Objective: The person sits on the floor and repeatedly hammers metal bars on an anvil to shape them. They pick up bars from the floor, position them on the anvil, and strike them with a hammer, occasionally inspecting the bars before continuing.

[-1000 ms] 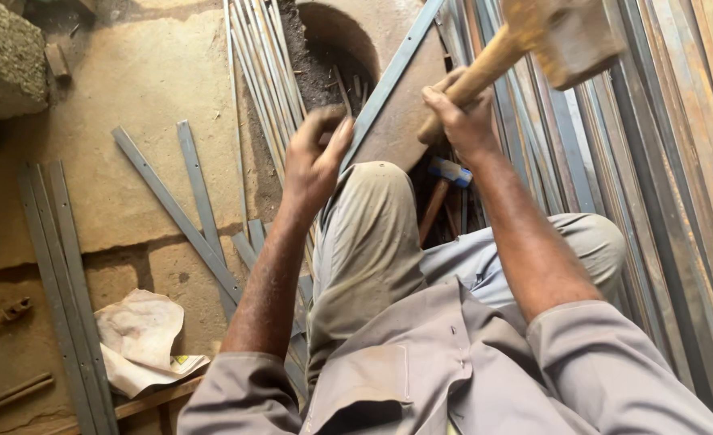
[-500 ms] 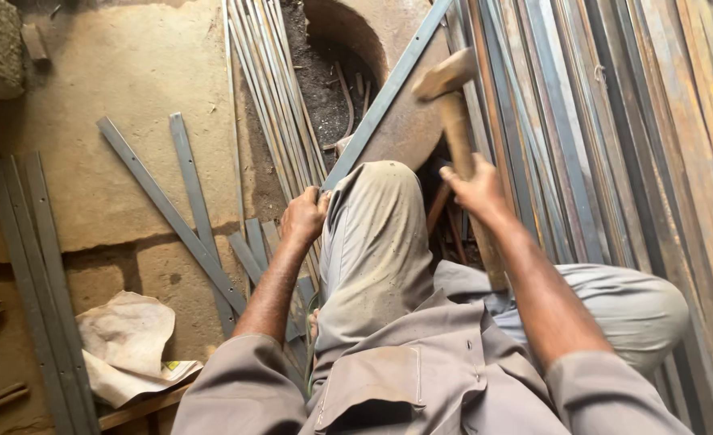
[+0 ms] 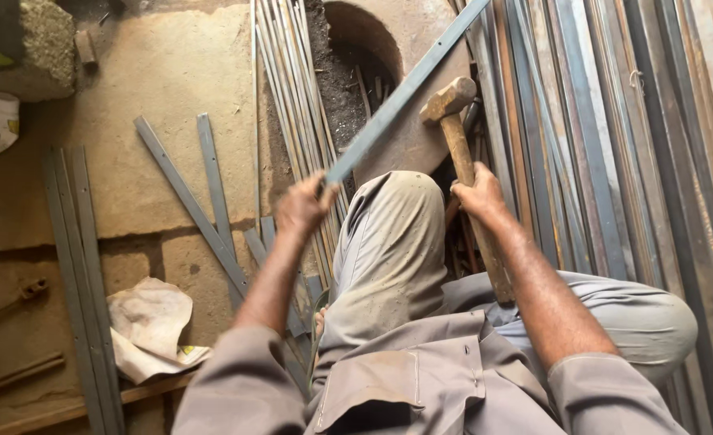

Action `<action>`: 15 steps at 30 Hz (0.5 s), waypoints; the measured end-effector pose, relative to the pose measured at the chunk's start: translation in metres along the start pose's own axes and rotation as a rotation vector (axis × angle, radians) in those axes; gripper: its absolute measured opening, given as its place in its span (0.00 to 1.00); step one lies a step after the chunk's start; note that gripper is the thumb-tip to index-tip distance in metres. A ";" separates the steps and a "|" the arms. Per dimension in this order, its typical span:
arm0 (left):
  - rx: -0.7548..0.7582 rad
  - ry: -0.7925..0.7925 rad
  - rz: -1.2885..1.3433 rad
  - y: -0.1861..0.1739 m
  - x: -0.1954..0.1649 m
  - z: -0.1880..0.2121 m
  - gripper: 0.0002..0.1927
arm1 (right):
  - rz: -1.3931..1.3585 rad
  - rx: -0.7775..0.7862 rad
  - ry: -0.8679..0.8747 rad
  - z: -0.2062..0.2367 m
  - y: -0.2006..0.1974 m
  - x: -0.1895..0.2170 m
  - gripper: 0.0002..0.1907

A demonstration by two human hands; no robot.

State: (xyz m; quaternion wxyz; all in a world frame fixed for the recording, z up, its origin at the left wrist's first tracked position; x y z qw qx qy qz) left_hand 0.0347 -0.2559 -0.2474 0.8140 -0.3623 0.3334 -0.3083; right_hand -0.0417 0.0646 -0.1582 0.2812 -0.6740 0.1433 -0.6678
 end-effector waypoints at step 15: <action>-0.377 0.307 -0.030 0.030 -0.010 0.014 0.24 | -0.426 -0.040 -0.168 0.011 -0.032 0.030 0.12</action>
Point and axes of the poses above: each hand's wrist, its own z-axis away from the middle knuckle, its own y-axis out of the palm, x = y × z, the point moved 7 cm from there along -z, towards the middle knuckle, and after that the axes turned 10 degrees about -y, right-handed, at the moved point
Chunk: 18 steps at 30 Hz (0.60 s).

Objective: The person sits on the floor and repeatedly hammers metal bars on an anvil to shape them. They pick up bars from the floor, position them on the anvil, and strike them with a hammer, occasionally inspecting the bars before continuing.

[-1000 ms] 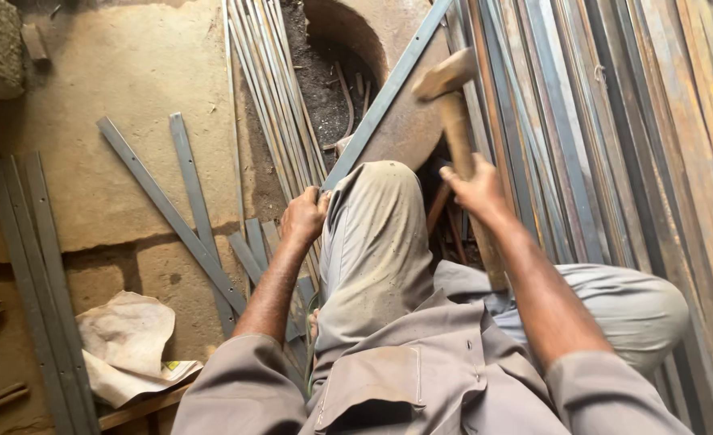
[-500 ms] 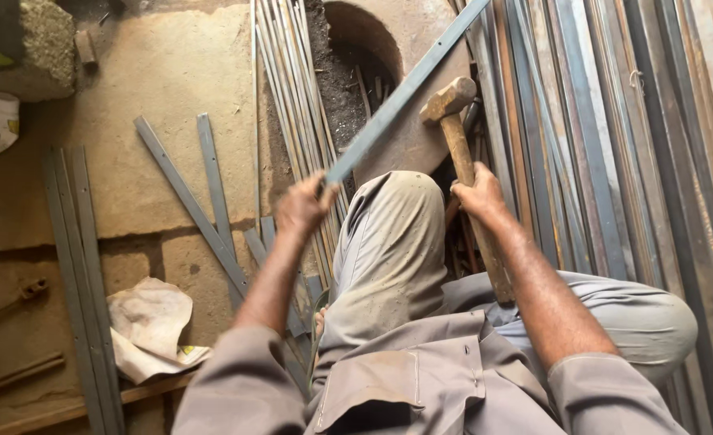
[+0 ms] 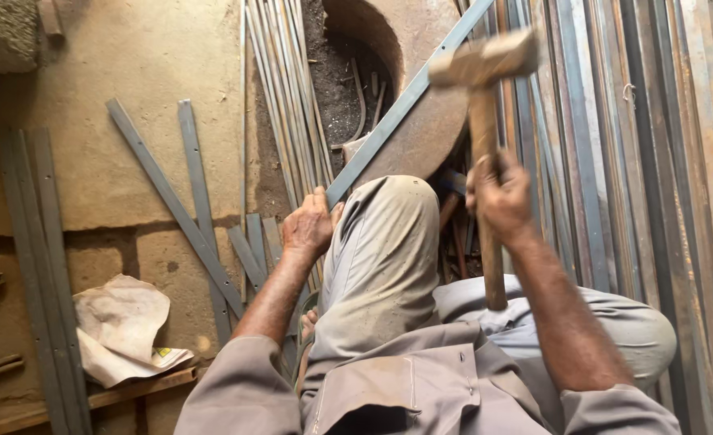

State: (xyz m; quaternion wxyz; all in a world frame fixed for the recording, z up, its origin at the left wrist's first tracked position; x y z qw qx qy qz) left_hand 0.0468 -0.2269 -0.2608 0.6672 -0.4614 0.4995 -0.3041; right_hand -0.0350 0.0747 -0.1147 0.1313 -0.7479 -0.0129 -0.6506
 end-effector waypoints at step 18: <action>-0.024 -0.024 -0.242 0.017 0.011 0.008 0.22 | 0.080 0.109 0.262 -0.052 0.024 -0.037 0.13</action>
Point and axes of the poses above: each hand's wrist, its own z-axis away from the middle knuckle, its own y-axis out of the palm, x = y × z, the point moved 7 cm from there along -z, towards the middle knuckle, and after that the axes turned 10 degrees about -y, right-handed, at the moved point
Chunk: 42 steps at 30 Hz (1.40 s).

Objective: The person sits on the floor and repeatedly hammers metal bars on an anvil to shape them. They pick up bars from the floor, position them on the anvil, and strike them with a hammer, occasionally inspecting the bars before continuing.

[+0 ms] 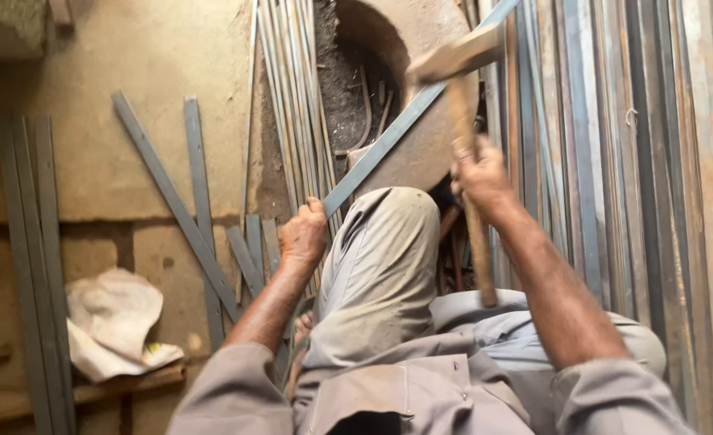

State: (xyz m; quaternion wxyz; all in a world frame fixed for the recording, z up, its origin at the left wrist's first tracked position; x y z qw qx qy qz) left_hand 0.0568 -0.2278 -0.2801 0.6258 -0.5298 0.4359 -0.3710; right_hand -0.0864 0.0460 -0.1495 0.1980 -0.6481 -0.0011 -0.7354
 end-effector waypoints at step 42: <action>-0.016 0.044 0.354 -0.023 0.049 0.041 0.34 | -0.107 0.103 0.188 0.012 -0.015 -0.060 0.22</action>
Point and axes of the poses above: each hand's wrist, its own z-axis away from the middle knuckle, its own y-axis out of the palm, x = y × z, the point moved 7 cm from there along -z, towards the middle knuckle, and after that the axes turned 10 degrees about -y, right-handed, at the moved point
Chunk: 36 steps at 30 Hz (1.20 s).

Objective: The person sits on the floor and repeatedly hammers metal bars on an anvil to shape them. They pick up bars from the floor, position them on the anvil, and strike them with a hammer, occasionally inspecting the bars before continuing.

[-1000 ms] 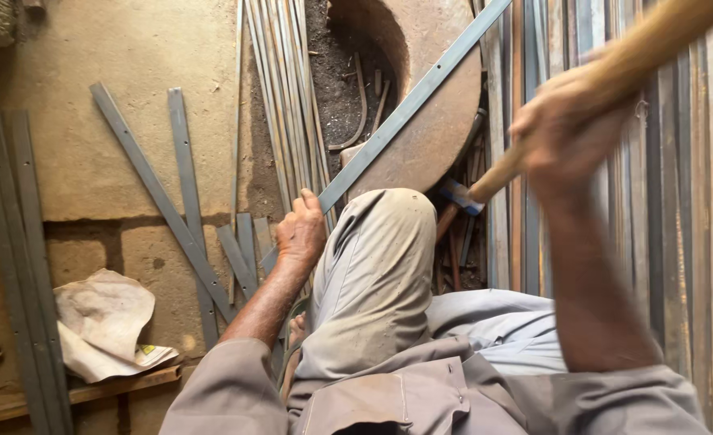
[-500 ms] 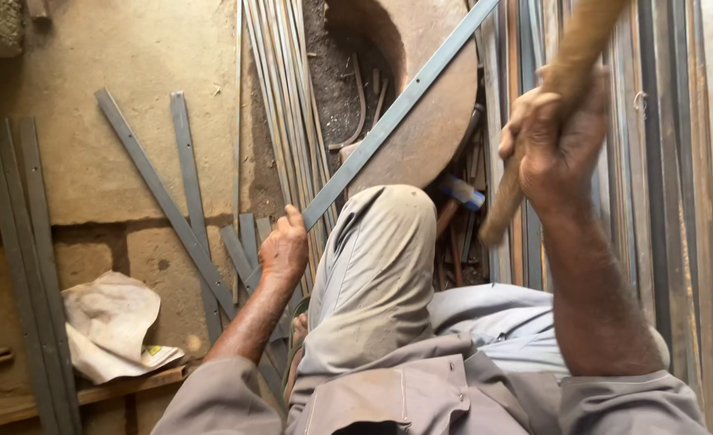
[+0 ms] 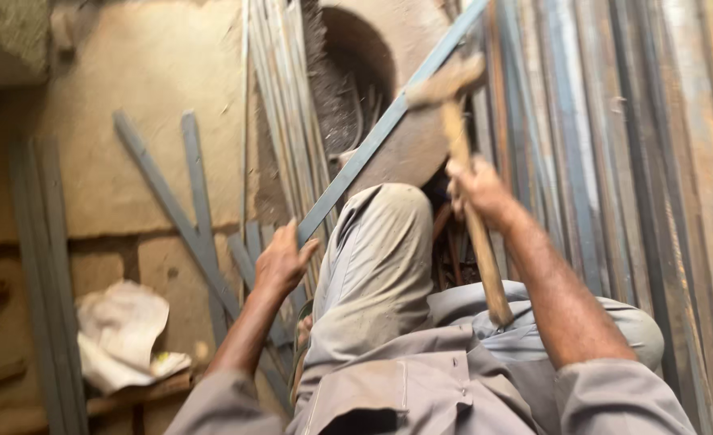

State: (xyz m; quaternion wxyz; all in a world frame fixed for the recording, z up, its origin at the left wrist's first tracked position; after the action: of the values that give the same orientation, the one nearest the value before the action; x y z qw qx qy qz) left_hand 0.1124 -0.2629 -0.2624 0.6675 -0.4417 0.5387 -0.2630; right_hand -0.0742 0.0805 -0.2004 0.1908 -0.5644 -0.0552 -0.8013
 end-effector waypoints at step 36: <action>1.043 -0.200 2.151 -0.029 -0.422 -0.079 0.22 | 1.249 -0.552 -1.046 0.235 0.014 0.266 0.11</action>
State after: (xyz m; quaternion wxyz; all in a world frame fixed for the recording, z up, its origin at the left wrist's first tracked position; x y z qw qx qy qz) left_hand -0.0777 0.0479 -0.0338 0.6829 0.5398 0.4059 0.2784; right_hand 0.0615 0.0746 0.1280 0.4026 -0.8142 0.3817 -0.1711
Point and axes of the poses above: each hand's wrist, its own z-axis away from the middle knuckle, its own y-axis out of the palm, x = y × z, the point moved 7 cm from there along -z, towards the middle knuckle, and after that the axes turned 10 degrees about -y, right-handed, at the moved point
